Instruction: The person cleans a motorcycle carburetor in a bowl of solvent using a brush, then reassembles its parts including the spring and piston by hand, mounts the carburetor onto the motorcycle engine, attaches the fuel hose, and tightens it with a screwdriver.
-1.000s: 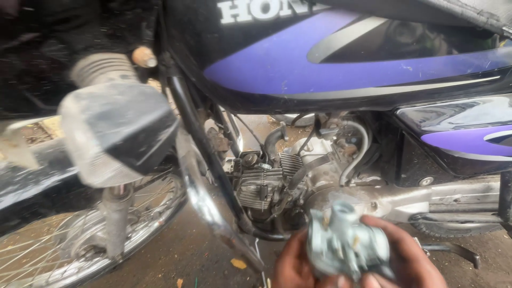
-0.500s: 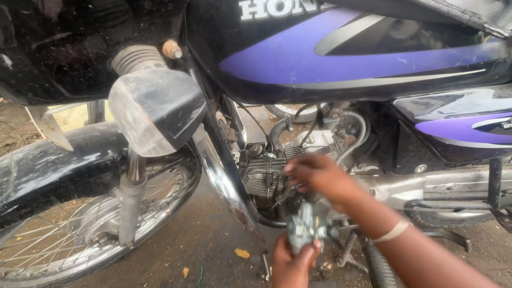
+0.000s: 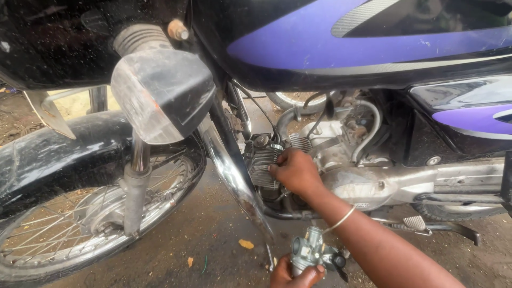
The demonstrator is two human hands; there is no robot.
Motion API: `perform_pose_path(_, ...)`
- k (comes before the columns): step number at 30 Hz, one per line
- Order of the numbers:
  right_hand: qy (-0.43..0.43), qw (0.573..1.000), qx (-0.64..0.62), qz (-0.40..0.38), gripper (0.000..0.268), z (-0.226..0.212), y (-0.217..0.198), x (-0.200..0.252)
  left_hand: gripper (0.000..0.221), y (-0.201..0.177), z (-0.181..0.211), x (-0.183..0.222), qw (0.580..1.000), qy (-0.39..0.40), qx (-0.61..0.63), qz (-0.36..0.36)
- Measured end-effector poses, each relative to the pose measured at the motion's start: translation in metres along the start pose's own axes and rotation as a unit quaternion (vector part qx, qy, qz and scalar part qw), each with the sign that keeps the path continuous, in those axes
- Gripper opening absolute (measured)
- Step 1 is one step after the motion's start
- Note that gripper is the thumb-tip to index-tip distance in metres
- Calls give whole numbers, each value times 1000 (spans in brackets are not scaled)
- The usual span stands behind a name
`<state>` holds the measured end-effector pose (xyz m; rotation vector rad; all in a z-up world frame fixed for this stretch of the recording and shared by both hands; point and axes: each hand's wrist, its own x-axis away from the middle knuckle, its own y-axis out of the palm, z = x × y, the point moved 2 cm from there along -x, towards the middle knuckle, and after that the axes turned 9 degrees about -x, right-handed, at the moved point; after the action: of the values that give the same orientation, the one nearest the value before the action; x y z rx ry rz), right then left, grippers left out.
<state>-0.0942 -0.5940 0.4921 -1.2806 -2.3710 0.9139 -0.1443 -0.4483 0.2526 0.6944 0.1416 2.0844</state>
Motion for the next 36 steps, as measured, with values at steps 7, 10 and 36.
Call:
perform_pose_path(7,112,927,-314,-172,26,-17,-57,20,66,-5,15,14,1000,-17,-2,-22)
perform_pose_path(10,83,879,-422,-206,18,-16,-92,30,68,-5,3,8,1000,-18,-10,-10)
perform_pose_path(36,55,852,-457,-247,29,8,-107,9,72,58,116,31,966,189,167,-59)
